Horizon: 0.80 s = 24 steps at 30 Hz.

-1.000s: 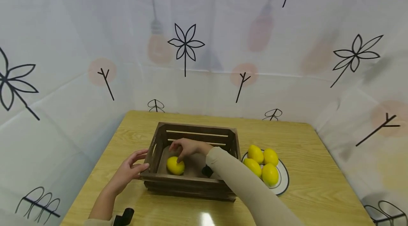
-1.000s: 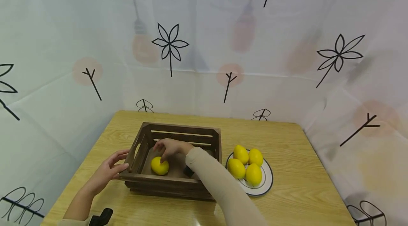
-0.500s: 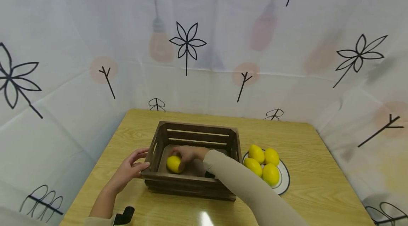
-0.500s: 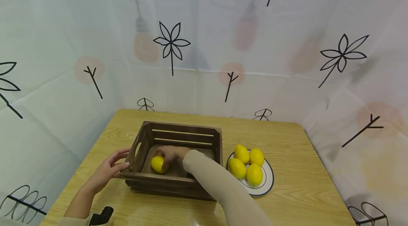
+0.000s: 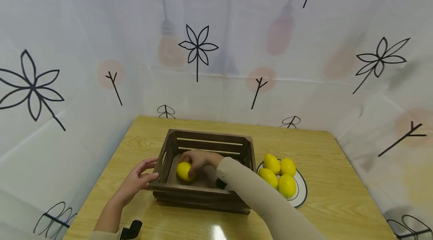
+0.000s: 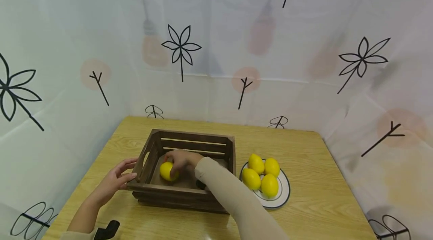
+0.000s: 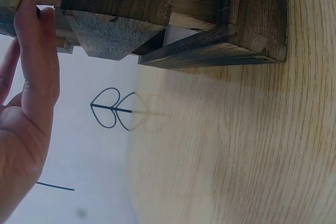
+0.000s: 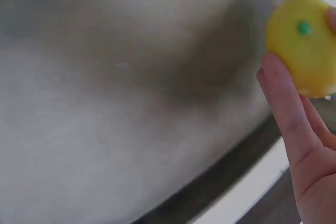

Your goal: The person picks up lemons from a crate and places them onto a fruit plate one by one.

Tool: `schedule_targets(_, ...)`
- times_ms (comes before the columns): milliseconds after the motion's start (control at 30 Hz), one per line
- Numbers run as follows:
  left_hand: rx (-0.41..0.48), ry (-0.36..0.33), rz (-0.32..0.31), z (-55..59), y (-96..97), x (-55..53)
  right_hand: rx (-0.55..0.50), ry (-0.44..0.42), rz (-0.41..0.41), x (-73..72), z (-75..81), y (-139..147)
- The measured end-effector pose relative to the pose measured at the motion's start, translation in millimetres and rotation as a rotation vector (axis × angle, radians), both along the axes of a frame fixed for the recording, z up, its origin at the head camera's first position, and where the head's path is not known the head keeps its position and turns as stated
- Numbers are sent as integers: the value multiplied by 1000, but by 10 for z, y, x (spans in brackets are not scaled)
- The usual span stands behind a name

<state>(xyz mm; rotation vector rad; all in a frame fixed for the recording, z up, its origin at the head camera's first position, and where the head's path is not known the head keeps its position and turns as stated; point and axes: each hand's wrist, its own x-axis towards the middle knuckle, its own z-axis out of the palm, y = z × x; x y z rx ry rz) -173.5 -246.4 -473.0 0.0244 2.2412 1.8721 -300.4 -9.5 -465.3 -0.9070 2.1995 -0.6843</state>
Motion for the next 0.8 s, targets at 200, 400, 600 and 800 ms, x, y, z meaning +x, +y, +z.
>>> schedule_targets(200, 7, -9, 1, 13, 7, 11, -129, -27, -11, -51, 146, -3)
schedule_targets(400, 2, -8, 0, 28, 7, -19, -243, -77, -38, -81, 324, 21)
schedule_targets(600, -10, -16, 2, 13, -10, -54, -358, -110, -95, -82, 509, 89)
schedule_targets(800, -17, -12, -7, 31, -30, -81, -504, -187, -186, -65, 685, 152)
